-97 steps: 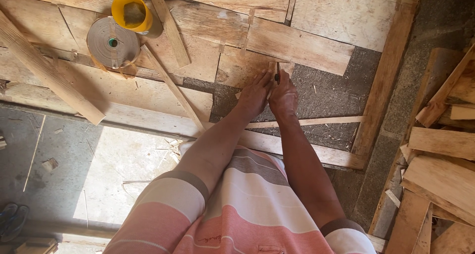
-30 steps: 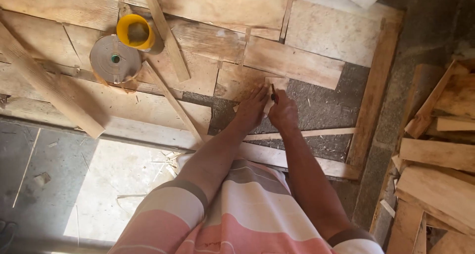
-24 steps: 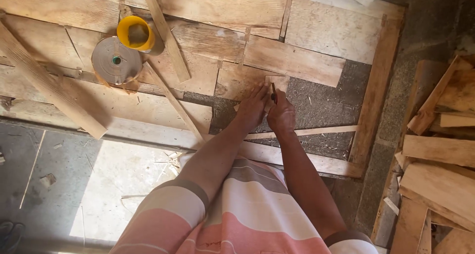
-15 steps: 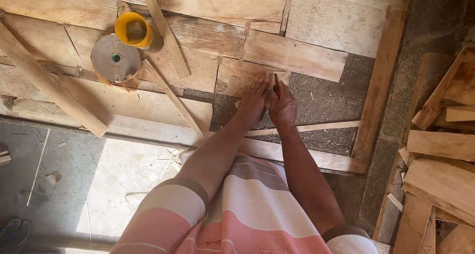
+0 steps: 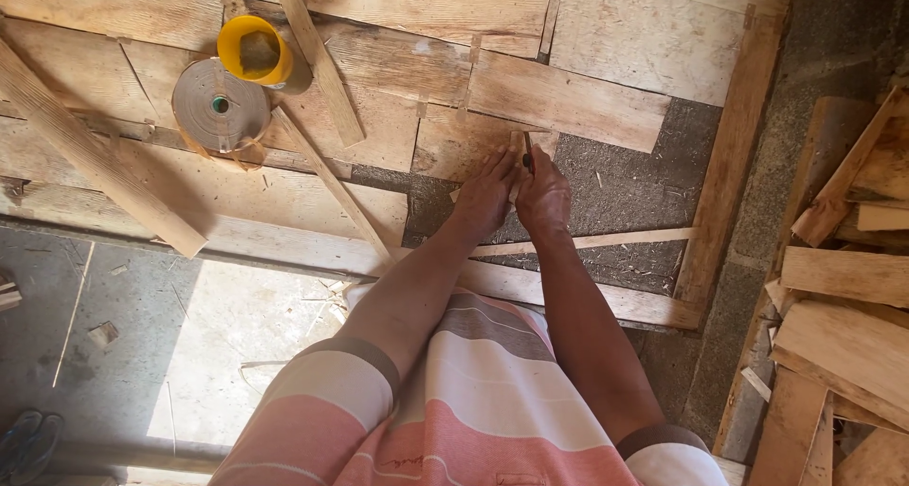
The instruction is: Repairing or patching gaps in a wooden surface by cutting and fitting small wood scraps.
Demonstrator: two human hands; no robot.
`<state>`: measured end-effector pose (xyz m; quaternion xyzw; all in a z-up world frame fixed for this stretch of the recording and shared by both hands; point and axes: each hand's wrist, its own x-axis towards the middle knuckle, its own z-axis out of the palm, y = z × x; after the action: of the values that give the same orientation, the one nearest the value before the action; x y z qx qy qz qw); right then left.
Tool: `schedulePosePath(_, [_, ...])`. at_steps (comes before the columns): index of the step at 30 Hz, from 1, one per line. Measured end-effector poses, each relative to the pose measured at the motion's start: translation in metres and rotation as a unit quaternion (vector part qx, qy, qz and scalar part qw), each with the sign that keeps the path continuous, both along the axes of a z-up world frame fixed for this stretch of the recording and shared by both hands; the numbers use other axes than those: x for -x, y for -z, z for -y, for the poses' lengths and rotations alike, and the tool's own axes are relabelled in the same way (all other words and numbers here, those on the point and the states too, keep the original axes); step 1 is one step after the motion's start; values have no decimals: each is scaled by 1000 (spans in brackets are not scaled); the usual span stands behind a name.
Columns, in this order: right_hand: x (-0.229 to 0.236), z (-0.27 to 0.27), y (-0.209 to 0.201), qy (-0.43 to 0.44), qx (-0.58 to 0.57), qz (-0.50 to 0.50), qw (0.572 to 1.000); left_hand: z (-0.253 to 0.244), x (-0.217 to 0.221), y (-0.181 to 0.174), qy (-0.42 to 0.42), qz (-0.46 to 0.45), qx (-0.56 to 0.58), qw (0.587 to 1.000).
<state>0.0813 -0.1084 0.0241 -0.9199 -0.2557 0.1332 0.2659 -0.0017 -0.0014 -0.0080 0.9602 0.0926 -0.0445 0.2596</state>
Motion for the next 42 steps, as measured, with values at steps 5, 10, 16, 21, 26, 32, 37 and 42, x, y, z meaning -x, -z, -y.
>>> schedulePosePath(5, [-4, -34, -70, 65, 158, -159, 973, 0, -4, 1, 11, -22, -2, 1000])
schedulePosePath(10, [-21, -41, -79, 43, 223, -200, 953, 2, 0, 4, 21, -16, -35, 999])
schedulePosePath(16, [-26, -36, -81, -12, 198, -173, 965, 3, 2, 16, 12, 13, -30, 999])
schedulePosePath(21, [-27, -27, -73, -25, 188, -159, 969, 3, 2, 16, 8, 27, -36, 999])
schedulePosePath(26, [-6, -9, -52, -5, 171, -136, 976, 1, -1, -4, 8, 1, -9, 1000])
schedulePosePath(32, [20, 9, -44, 75, 20, -124, 989, 2, 0, -13, 11, -15, -16, 1000])
schedulePosePath(37, [21, 37, -10, 112, 15, -70, 991, 1, 3, -25, 12, 4, -23, 1000])
schedulePosePath(42, [20, 47, 1, 130, -17, -91, 987, 5, 2, -24, -7, -10, -10, 1000])
